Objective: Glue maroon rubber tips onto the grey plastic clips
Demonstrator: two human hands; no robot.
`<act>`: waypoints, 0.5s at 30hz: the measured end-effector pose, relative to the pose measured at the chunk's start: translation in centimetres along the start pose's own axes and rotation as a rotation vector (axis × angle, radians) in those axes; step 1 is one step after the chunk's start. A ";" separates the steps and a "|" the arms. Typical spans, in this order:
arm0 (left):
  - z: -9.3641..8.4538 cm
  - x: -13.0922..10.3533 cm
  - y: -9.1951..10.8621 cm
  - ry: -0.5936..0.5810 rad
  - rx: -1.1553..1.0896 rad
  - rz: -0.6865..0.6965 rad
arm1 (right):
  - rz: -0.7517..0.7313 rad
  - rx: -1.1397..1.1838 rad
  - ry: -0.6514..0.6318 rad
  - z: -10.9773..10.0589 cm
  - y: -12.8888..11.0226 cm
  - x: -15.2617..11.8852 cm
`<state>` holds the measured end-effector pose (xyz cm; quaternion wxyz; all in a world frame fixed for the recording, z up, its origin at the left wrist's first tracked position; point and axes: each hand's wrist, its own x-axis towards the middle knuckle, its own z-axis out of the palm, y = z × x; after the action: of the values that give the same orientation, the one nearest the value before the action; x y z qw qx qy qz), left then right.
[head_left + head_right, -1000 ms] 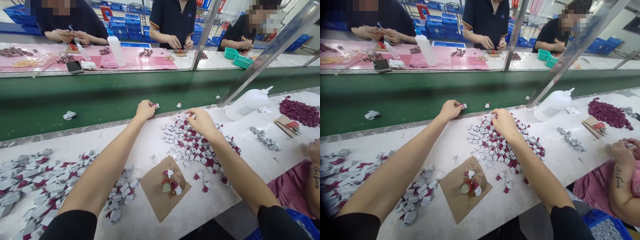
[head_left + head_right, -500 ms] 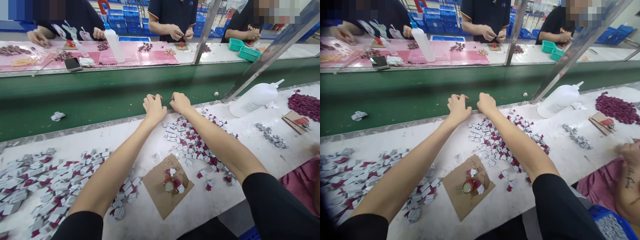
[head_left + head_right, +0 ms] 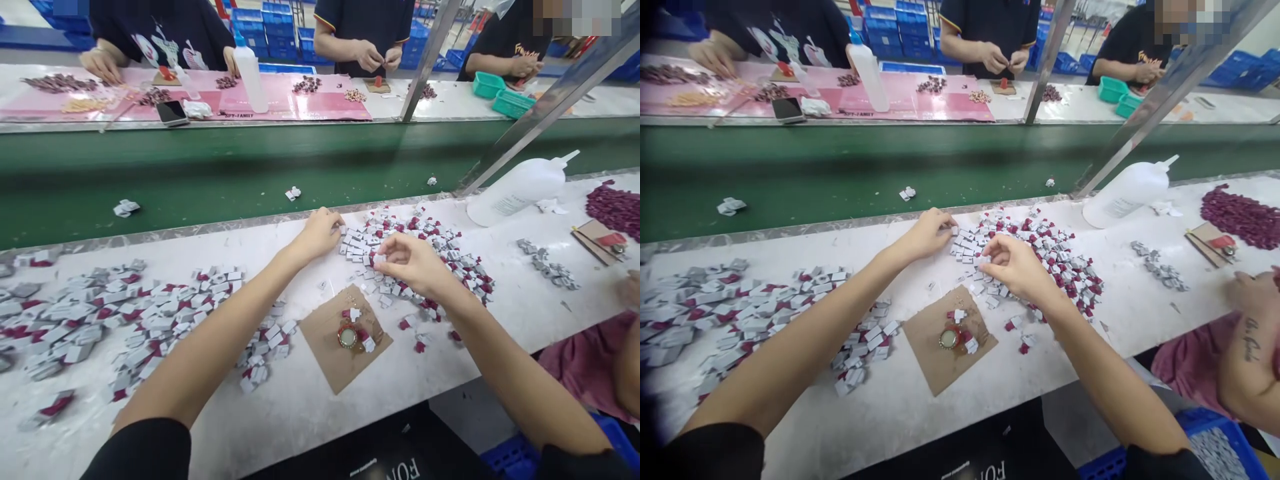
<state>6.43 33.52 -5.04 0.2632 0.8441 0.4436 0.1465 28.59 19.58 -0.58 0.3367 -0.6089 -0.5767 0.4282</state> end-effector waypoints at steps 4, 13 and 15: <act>-0.1 0.2 0.1 -0.038 -0.033 0.056 | 0.050 0.088 0.027 1.0 0.8 -4.1; -0.4 -2.0 -0.7 -0.015 -0.033 0.037 | 0.182 0.299 0.106 2.1 2.2 -7.9; -0.7 -3.1 -0.8 -0.019 -0.017 0.035 | 0.177 0.316 0.122 2.3 2.4 -8.3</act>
<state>3.80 31.56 -5.03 0.2719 0.8509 0.4250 0.1465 27.78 10.89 -2.54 0.4236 -0.6214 -0.4250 0.5037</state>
